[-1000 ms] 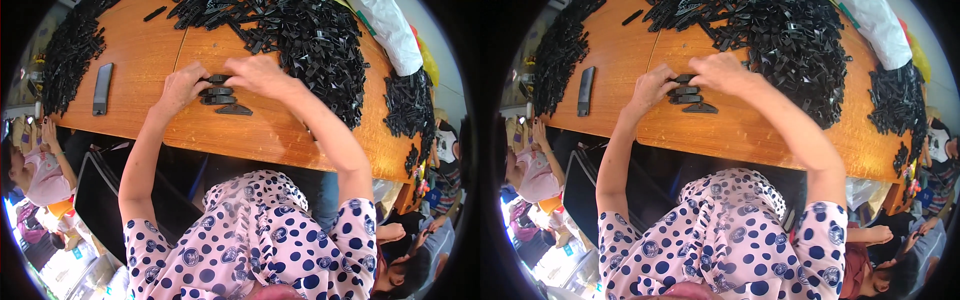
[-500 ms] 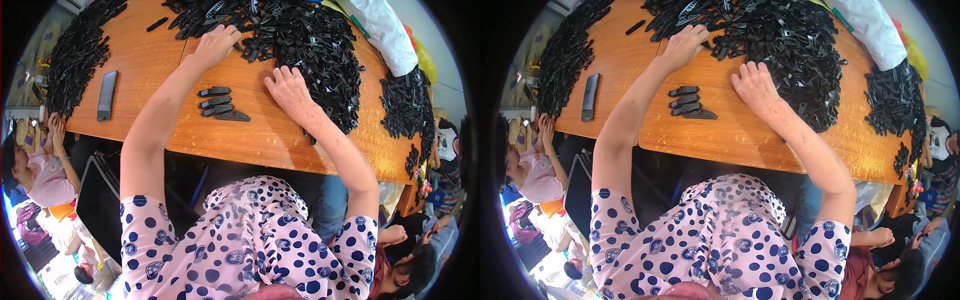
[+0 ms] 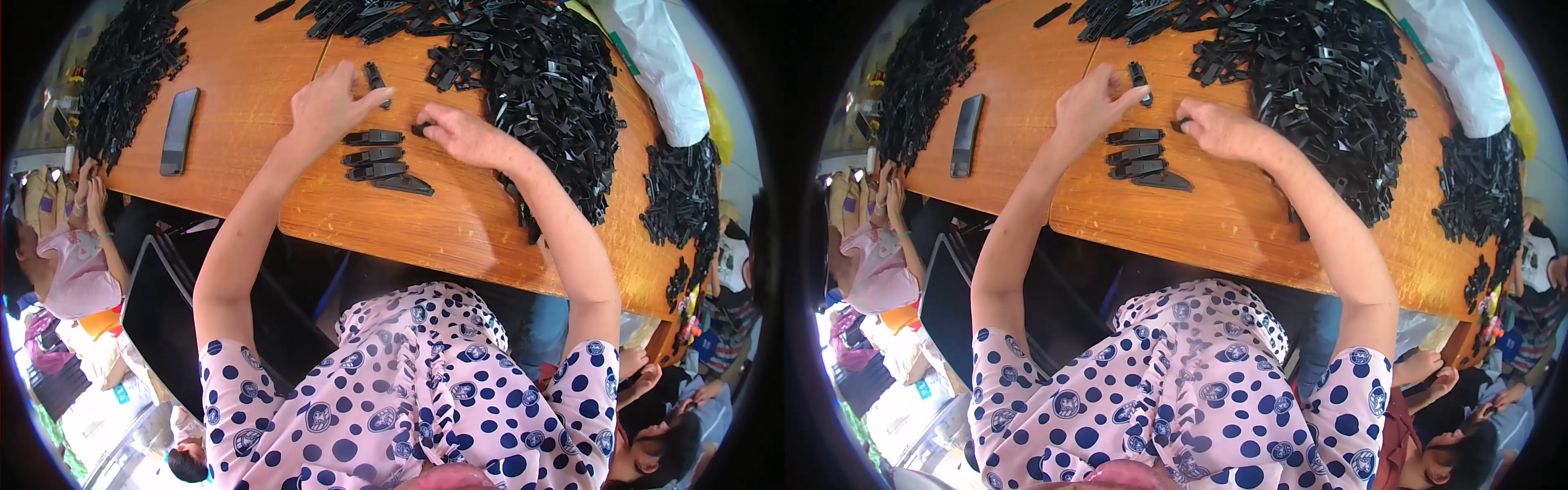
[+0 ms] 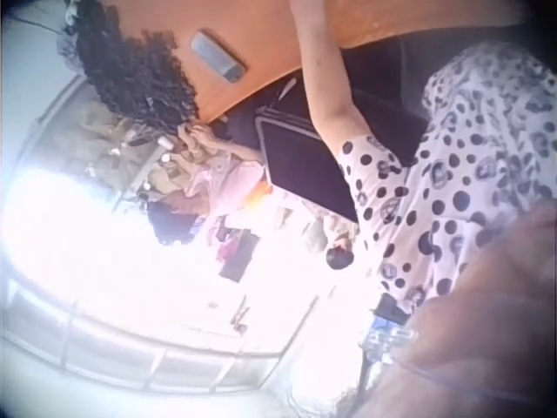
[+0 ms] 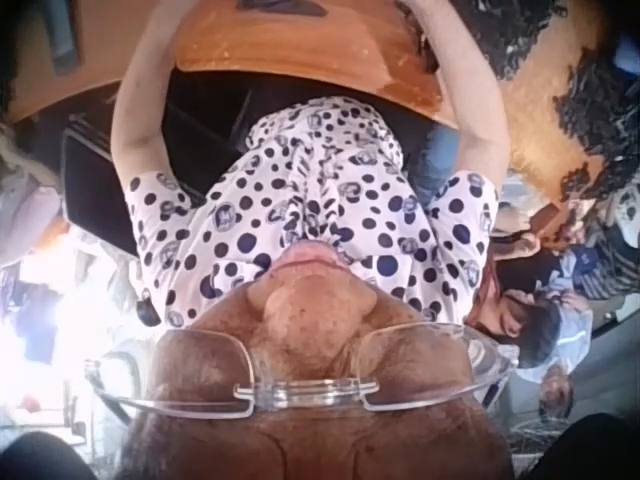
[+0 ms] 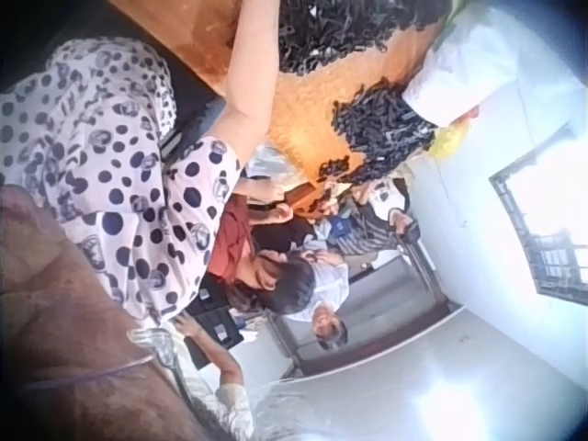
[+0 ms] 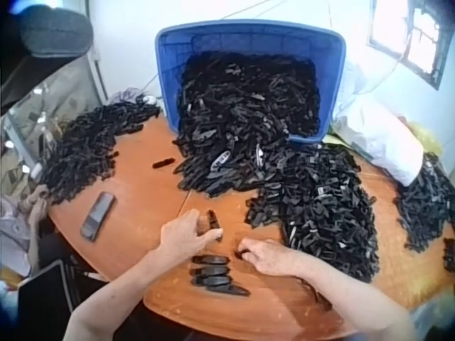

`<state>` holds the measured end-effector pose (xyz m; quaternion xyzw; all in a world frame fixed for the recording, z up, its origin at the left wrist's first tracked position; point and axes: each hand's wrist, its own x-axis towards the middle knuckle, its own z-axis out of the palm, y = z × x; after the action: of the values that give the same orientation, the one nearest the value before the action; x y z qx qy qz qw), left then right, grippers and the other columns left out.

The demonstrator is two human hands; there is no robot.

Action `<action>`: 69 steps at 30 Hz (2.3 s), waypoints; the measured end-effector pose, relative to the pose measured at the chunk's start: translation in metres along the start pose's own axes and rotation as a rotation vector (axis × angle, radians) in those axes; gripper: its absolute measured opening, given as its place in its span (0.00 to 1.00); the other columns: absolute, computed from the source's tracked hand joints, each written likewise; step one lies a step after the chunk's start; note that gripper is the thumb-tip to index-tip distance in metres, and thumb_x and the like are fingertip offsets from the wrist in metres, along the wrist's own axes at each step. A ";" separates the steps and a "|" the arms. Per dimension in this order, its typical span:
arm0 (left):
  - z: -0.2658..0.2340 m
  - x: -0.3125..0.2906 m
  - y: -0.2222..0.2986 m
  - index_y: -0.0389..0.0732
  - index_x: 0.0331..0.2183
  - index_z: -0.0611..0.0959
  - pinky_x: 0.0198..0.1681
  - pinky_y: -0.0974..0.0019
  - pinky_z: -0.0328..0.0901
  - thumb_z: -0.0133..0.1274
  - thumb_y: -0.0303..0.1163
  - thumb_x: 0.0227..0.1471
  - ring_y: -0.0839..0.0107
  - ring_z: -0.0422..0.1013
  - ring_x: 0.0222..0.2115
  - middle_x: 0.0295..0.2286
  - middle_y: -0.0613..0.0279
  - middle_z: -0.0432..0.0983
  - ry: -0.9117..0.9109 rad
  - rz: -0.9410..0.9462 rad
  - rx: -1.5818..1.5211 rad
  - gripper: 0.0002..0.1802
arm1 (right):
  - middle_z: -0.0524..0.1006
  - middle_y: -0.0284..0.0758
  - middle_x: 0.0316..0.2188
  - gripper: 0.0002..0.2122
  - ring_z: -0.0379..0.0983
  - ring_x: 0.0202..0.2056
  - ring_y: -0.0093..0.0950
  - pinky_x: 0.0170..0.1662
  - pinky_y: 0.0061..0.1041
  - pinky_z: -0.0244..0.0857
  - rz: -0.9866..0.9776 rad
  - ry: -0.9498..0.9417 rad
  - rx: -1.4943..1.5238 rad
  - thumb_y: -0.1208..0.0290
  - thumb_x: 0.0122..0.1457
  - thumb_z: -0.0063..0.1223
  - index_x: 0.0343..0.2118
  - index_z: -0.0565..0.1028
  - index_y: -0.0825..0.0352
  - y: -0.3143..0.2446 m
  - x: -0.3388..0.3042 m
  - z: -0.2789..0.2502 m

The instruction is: The person assembles plastic parts by fitting small plastic pieces onto base pieces by hand and sets the assembled components on the table. The person periodically gathers the assembled parts and places them into a container.

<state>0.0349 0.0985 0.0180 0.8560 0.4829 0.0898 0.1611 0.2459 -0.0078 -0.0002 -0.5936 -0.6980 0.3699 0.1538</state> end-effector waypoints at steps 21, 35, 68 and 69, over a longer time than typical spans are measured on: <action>0.016 -0.019 -0.047 0.43 0.36 0.80 0.37 0.58 0.70 0.61 0.38 0.51 0.60 0.74 0.36 0.34 0.64 0.72 0.077 0.386 -0.172 0.12 | 0.77 0.35 0.36 0.12 0.77 0.37 0.39 0.34 0.36 0.73 -0.253 0.114 -0.346 0.66 0.59 0.59 0.41 0.74 0.66 -0.020 -0.003 -0.010; 0.018 -0.019 -0.054 0.41 0.31 0.81 0.34 0.59 0.68 0.63 0.33 0.47 0.60 0.74 0.32 0.30 0.64 0.74 0.105 0.418 -0.327 0.10 | 0.78 0.41 0.29 0.08 0.78 0.33 0.43 0.32 0.39 0.72 -0.240 0.071 -0.408 0.71 0.59 0.58 0.34 0.69 0.67 -0.037 0.032 -0.016; -0.020 -0.294 -0.122 0.48 0.44 0.82 0.59 0.47 0.55 0.67 0.37 0.40 0.54 0.60 0.60 0.53 0.59 0.69 0.237 0.007 0.052 0.24 | 0.78 0.42 0.43 0.13 0.76 0.44 0.44 0.45 0.39 0.71 -0.533 -0.025 -0.129 0.71 0.58 0.56 0.46 0.75 0.66 -0.179 0.056 0.176; -0.024 -0.301 -0.113 0.48 0.44 0.82 0.59 0.47 0.55 0.67 0.37 0.40 0.54 0.61 0.59 0.52 0.58 0.70 0.215 -0.068 0.081 0.25 | 0.78 0.41 0.42 0.12 0.76 0.42 0.43 0.43 0.39 0.72 -0.561 0.003 -0.138 0.70 0.59 0.56 0.45 0.75 0.65 -0.178 0.051 0.174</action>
<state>-0.2184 -0.1000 0.0001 0.8303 0.5296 0.1561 0.0765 -0.0073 -0.0211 -0.0055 -0.3869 -0.8581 0.2637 0.2106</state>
